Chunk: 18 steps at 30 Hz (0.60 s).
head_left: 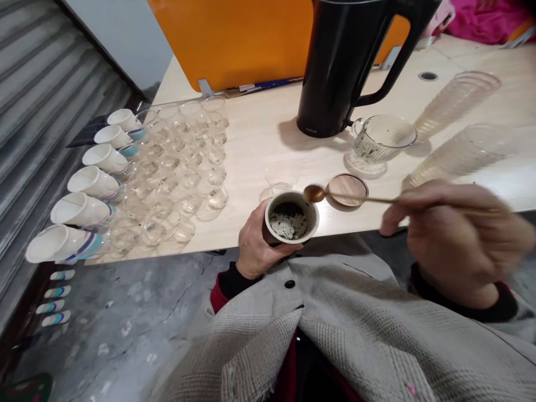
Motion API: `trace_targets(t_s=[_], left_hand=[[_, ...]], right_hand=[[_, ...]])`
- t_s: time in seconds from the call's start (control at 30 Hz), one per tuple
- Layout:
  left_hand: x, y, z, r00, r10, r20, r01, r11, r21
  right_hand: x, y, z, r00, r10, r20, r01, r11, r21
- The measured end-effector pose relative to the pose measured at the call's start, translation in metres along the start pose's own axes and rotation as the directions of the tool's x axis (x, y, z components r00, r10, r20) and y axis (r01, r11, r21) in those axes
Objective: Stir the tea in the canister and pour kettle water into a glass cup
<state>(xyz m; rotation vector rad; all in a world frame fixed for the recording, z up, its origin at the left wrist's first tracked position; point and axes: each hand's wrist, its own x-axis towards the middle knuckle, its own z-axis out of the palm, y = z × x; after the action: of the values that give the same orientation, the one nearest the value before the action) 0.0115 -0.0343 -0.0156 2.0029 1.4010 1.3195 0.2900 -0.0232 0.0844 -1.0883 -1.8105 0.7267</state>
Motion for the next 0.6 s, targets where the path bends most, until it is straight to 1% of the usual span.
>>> trace_targets(t_s=[0.07, 0.13, 0.23, 0.33, 0.4, 0.5, 0.6], left_hand=[[-0.001, 0.001, -0.001, 1.000, 0.006, 0.002, -0.006, 1.000, 0.008], [-0.001, 0.002, -0.002, 1.000, 0.012, 0.005, -0.012, 1.000, 0.011], [-0.002, 0.006, -0.003, 1.000, 0.018, 0.001, -0.018, 1.000, 0.008], [-0.002, 0.007, -0.003, 0.999, 0.037, -0.010, -0.037, 0.999, 0.014], [-0.002, 0.008, -0.003, 0.998, 0.061, -0.010, -0.061, 0.998, 0.012], [-0.002, 0.007, -0.003, 0.996, 0.085, -0.001, -0.085, 0.996, -0.006], [-0.003, 0.007, -0.004, 0.996, 0.084, -0.007, -0.084, 0.996, -0.017]], right_hand=[[0.008, -0.009, 0.012, 0.992, -0.089, 0.084, 0.092, 0.995, -0.031], [0.016, -0.016, 0.023, 0.970, -0.177, 0.165, 0.190, 0.980, -0.063], [0.021, -0.020, 0.036, 0.912, -0.304, 0.276, 0.341, 0.935, -0.096], [0.021, -0.020, 0.042, 0.842, -0.420, 0.337, 0.478, 0.871, -0.110], [0.021, -0.019, 0.043, 0.821, -0.437, 0.366, 0.503, 0.858, -0.103], [0.024, -0.020, 0.039, 0.817, -0.408, 0.408, 0.467, 0.882, -0.053], [0.030, -0.021, 0.034, 0.795, -0.402, 0.454, 0.444, 0.896, 0.017]])
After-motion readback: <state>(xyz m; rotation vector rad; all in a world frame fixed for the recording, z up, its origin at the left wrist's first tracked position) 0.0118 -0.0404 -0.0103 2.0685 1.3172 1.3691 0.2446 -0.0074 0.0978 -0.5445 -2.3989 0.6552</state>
